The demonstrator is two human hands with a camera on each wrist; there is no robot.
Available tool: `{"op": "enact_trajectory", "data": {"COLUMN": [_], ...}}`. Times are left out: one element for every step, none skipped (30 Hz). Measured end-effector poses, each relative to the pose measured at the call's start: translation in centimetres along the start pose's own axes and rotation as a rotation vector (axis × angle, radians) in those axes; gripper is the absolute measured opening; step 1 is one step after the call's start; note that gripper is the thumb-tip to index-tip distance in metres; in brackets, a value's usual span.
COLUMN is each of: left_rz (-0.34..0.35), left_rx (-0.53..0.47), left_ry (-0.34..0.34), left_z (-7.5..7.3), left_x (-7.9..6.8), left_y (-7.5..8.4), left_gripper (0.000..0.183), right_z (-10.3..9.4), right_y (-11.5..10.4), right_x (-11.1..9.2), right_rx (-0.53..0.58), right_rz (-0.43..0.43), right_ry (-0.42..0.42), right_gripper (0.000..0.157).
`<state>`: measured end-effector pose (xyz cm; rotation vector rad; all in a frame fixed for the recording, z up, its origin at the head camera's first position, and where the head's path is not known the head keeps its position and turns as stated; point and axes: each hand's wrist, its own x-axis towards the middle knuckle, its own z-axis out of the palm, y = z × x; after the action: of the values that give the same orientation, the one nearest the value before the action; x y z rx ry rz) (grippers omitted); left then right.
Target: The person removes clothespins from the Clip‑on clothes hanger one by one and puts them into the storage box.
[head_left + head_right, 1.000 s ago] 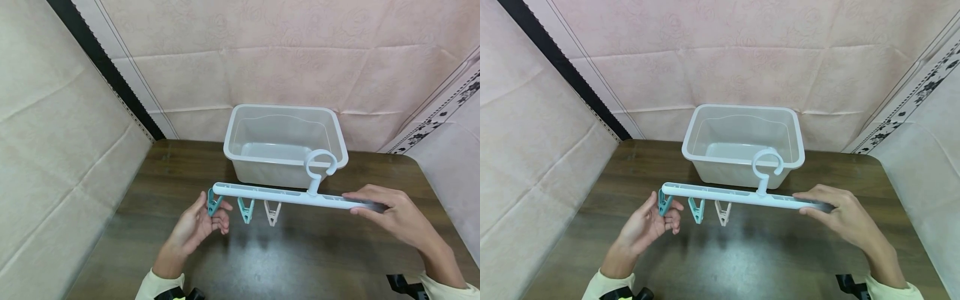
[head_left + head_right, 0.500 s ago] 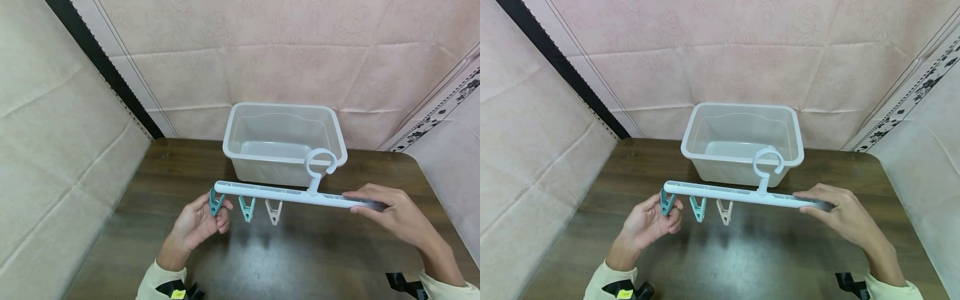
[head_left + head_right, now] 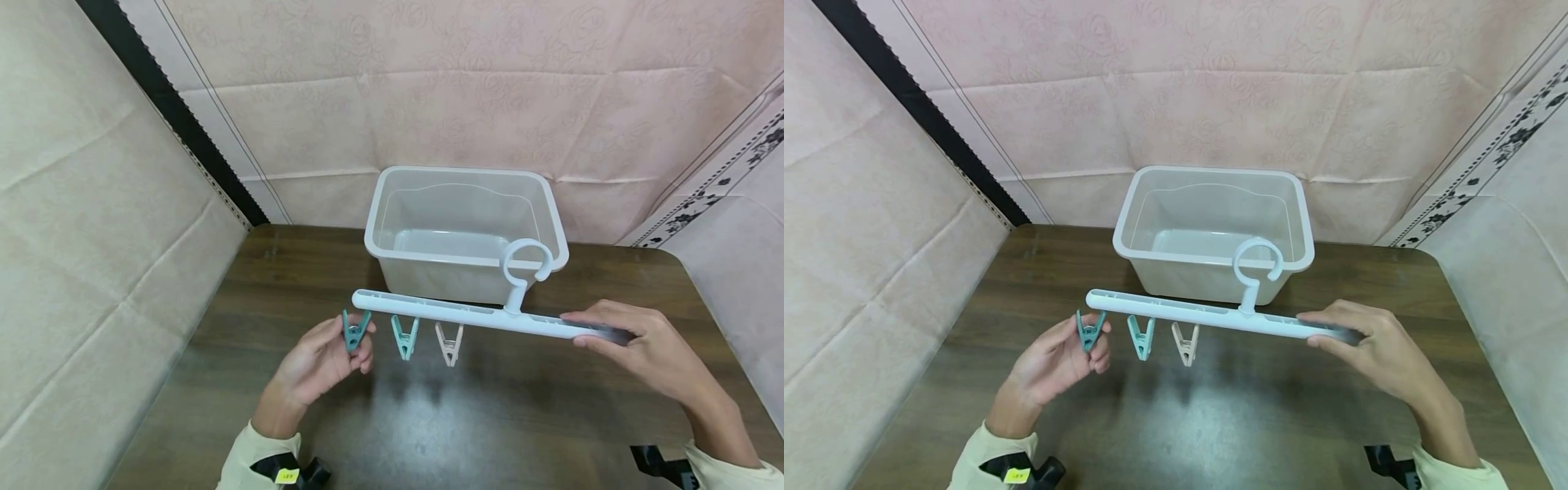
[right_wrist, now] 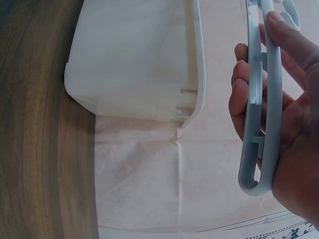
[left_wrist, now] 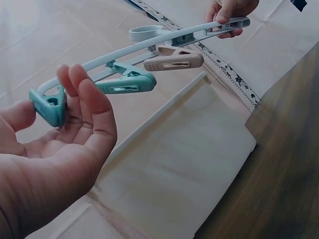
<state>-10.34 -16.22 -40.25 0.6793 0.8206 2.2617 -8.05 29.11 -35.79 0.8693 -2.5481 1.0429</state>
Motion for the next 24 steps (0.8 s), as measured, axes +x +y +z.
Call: {"op": "enact_trajectory", "data": {"left_rz": [0.002, 0.002, 0.002, -0.001, -0.004, -0.008, -0.013, -0.018, -0.022, -0.028, -0.032, -0.034, -0.035, -0.034, -0.034, -0.034, -0.035, -0.039, -0.044, -0.047, -0.049, -0.047, -0.044, -0.041], "left_rx": [0.009, 0.018, 0.024, 0.028, 0.035, 0.042, 0.049, 0.055, 0.059, 0.067, 0.077, 0.084, 0.089, 0.094, 0.099, 0.108, 0.117, 0.130, 0.146, 0.168, 0.195, 0.232, 0.276, 0.325], "left_ry": [0.006, 0.013, 0.019, 0.022, 0.025, 0.026, 0.024, 0.017, 0.008, -0.001, -0.009, -0.019, -0.028, -0.035, -0.038, -0.037, -0.034, -0.027, -0.015, -0.002, 0.014, 0.029, 0.050, 0.071], "left_z": [0.00, 0.00, 0.01, 0.00, -0.01, -0.02, -0.03, -0.05, -0.06, -0.08, -0.08, -0.09, -0.08, -0.09, -0.09, -0.10, -0.10, -0.09, -0.06, -0.04, -0.01, 0.06, 0.14, 0.23], "left_x": [0.01, 0.02, 0.03, 0.04, 0.06, 0.06, 0.06, 0.05, 0.05, 0.04, 0.03, 0.01, 0.00, 0.00, 0.00, -0.01, -0.02, -0.03, -0.05, -0.08, -0.10, -0.12, -0.13, -0.12], "left_y": [0.04, 0.08, 0.10, 0.15, 0.19, 0.22, 0.25, 0.27, 0.30, 0.32, 0.31, 0.31, 0.30, 0.30, 0.30, 0.33, 0.37, 0.42, 0.47, 0.54, 0.60, 0.65, 0.67, 0.67], "left_gripper": [0.047, 0.045, 0.042, 0.040, 0.039, 0.038, 0.037, 0.037, 0.036, 0.036, 0.035, 0.034, 0.034, 0.033, 0.033, 0.032, 0.032, 0.032, 0.032, 0.032, 0.032, 0.032, 0.031, 0.030], "right_z": [-0.02, -0.01, 0.00, 0.01, 0.01, 0.00, -0.01, 0.01, 0.03, 0.05, 0.09, 0.13, 0.19, 0.26, 0.33, 0.38, 0.41, 0.42, 0.42, 0.40, 0.37, 0.31, 0.26, 0.22], "right_y": [-0.02, -0.03, -0.04, -0.07, -0.07, -0.06, -0.05, 0.00, 0.06, 0.13, 0.23, 0.32, 0.42, 0.52, 0.62, 0.70, 0.75, 0.79, 0.81, 0.81, 0.80, 0.75, 0.70, 0.67], "right_x": [-0.03, -0.06, -0.08, -0.10, -0.13, -0.15, -0.16, -0.18, -0.20, -0.23, -0.25, -0.27, -0.28, -0.30, -0.31, -0.32, -0.32, -0.32, -0.33, -0.32, -0.32, -0.32, -0.31, -0.30], "right_rx": [-0.004, -0.009, -0.013, -0.015, -0.017, -0.021, -0.022, -0.022, -0.021, -0.018, -0.017, -0.012, -0.008, -0.001, 0.005, 0.009, 0.012, 0.012, 0.012, 0.011, 0.006, -0.001, -0.005, -0.011], "right_rz": [0.009, 0.017, 0.025, 0.032, 0.037, 0.041, 0.046, 0.042, 0.040, 0.038, 0.036, 0.026, 0.016, 0.004, -0.006, -0.015, -0.022, -0.028, -0.029, -0.022, -0.013, -0.002, 0.012, 0.019], "right_ry": [-0.004, -0.009, -0.013, -0.016, -0.021, -0.024, -0.027, -0.026, -0.025, -0.024, -0.022, -0.017, -0.012, -0.007, -0.001, 0.003, 0.006, 0.007, 0.007, 0.005, 0.001, -0.005, -0.012, -0.018], "right_gripper": [0.049, 0.049, 0.049, 0.048, 0.048, 0.048, 0.047, 0.048, 0.048, 0.048, 0.048, 0.049, 0.050, 0.050, 0.050, 0.051, 0.051, 0.051, 0.051, 0.051, 0.051, 0.050, 0.050, 0.050]}}
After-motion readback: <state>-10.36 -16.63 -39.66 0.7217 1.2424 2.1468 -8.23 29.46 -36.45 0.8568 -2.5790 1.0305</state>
